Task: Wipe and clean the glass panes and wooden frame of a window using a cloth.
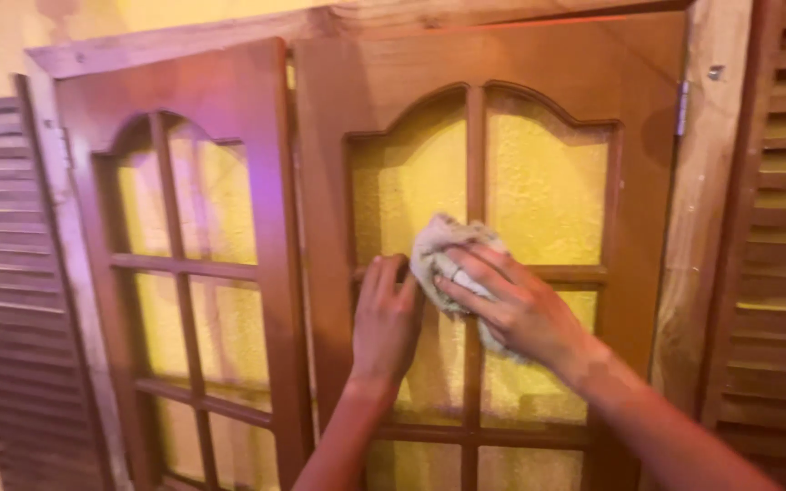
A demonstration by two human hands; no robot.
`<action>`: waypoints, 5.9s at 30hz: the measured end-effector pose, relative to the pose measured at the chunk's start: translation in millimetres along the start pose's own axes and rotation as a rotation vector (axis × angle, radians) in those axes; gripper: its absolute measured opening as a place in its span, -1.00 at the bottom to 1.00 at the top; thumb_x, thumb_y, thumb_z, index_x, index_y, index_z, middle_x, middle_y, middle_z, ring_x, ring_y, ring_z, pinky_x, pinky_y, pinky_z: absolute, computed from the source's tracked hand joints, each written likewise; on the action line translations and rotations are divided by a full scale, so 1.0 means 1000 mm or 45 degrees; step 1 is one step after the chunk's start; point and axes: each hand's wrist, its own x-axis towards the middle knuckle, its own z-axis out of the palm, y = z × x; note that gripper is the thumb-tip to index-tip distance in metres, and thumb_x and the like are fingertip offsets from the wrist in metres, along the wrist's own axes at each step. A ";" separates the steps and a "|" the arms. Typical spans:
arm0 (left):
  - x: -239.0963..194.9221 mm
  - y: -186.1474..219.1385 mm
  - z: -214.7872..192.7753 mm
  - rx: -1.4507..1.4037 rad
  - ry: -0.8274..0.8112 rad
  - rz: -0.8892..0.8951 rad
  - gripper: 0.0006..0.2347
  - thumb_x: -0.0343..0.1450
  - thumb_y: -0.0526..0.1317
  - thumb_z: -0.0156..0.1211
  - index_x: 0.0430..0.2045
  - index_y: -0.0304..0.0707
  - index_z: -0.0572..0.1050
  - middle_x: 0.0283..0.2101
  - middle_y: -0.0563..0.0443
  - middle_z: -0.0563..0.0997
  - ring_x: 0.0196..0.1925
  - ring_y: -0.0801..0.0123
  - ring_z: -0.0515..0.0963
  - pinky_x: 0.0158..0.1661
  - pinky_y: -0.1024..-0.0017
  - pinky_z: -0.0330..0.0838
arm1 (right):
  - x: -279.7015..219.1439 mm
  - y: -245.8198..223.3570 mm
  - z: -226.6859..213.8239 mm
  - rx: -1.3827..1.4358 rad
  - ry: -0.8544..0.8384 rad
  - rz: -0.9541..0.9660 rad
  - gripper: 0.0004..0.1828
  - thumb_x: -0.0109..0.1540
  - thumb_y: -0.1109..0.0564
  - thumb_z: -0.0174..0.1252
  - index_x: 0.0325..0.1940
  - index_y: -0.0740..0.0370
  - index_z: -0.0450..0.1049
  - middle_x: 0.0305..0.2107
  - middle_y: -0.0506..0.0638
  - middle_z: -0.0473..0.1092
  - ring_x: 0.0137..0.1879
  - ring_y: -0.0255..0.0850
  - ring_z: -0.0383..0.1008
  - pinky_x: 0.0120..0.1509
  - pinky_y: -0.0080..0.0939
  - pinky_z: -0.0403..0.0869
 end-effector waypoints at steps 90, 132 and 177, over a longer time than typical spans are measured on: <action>-0.263 -0.023 -0.077 -1.043 0.059 -1.265 -0.66 0.54 -0.20 0.02 0.19 -0.35 0.42 0.11 -0.03 0.58 0.13 0.47 0.48 0.13 0.53 0.32 | -0.319 -0.323 0.210 0.687 -0.577 -0.014 -0.55 0.25 0.11 0.15 0.24 0.17 0.52 0.27 0.16 0.28 0.46 0.14 0.18 0.43 0.23 0.24; -0.367 0.024 -0.099 -1.106 -0.057 -1.714 -0.46 0.61 0.06 -0.38 0.25 -0.45 0.36 0.27 -0.22 0.47 0.35 0.16 0.39 0.34 0.31 0.16 | -0.196 -0.291 0.083 0.685 -0.588 0.045 -0.53 0.19 0.18 0.26 0.22 0.06 0.58 0.10 0.01 0.37 0.29 -0.03 0.37 0.29 0.00 0.43; -0.319 0.113 0.006 -1.442 -0.312 -1.475 -0.71 0.65 -0.15 0.00 -0.18 -0.48 0.57 -0.26 0.09 0.57 -0.19 0.54 0.43 -0.10 0.49 0.38 | -0.269 -0.227 0.028 0.379 0.020 1.063 -0.40 0.16 0.45 0.10 0.28 0.20 0.55 0.32 0.27 0.23 0.47 0.22 0.25 0.58 0.10 0.25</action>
